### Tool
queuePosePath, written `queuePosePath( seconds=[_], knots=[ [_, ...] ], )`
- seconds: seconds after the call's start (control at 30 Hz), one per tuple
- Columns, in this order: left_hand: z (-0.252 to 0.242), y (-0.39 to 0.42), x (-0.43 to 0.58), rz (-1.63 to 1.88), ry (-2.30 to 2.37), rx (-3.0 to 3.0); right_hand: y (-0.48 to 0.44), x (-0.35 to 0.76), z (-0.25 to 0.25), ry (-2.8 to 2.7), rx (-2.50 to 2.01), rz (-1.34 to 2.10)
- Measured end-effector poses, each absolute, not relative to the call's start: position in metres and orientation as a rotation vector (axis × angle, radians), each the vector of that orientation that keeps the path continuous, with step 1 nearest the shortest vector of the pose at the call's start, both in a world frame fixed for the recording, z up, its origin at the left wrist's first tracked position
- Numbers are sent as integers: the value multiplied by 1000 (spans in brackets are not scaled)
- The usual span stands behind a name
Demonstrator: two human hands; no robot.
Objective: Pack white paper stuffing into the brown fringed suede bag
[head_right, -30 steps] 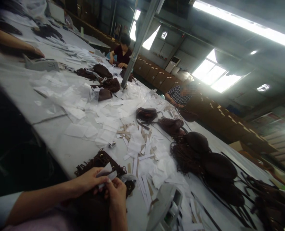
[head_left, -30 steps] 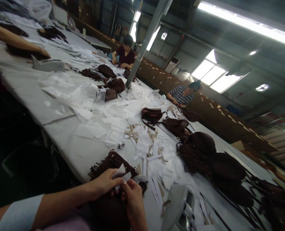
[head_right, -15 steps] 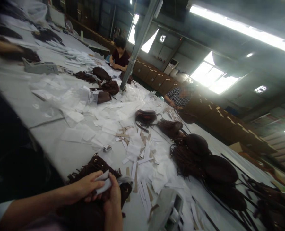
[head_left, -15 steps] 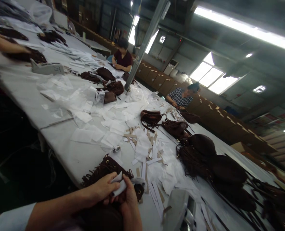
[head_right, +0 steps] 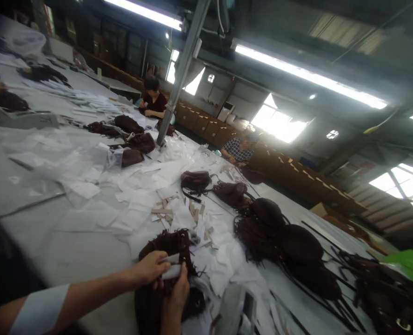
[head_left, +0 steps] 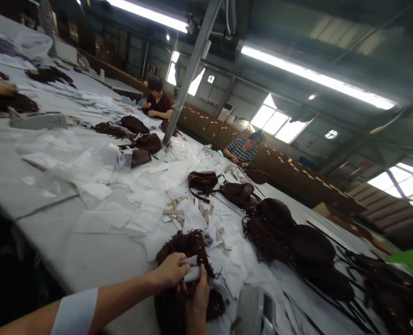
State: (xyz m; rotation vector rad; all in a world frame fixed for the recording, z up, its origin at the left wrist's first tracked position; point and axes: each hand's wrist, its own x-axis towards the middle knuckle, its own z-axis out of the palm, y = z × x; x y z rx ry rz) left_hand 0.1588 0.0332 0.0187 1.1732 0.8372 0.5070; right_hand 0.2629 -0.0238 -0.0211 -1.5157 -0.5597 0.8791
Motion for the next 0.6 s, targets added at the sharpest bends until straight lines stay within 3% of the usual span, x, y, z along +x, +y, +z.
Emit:
queuePosePath(
  seconds=[0.23, 0.6],
  knots=[
    [-9, 24, 146, 509, 884, 1090, -50, 248, -17, -277, -1246, 1258],
    [-12, 20, 147, 529, 898, 1126, -42, 245, -22, -248, -1362, 1122]
  ],
)
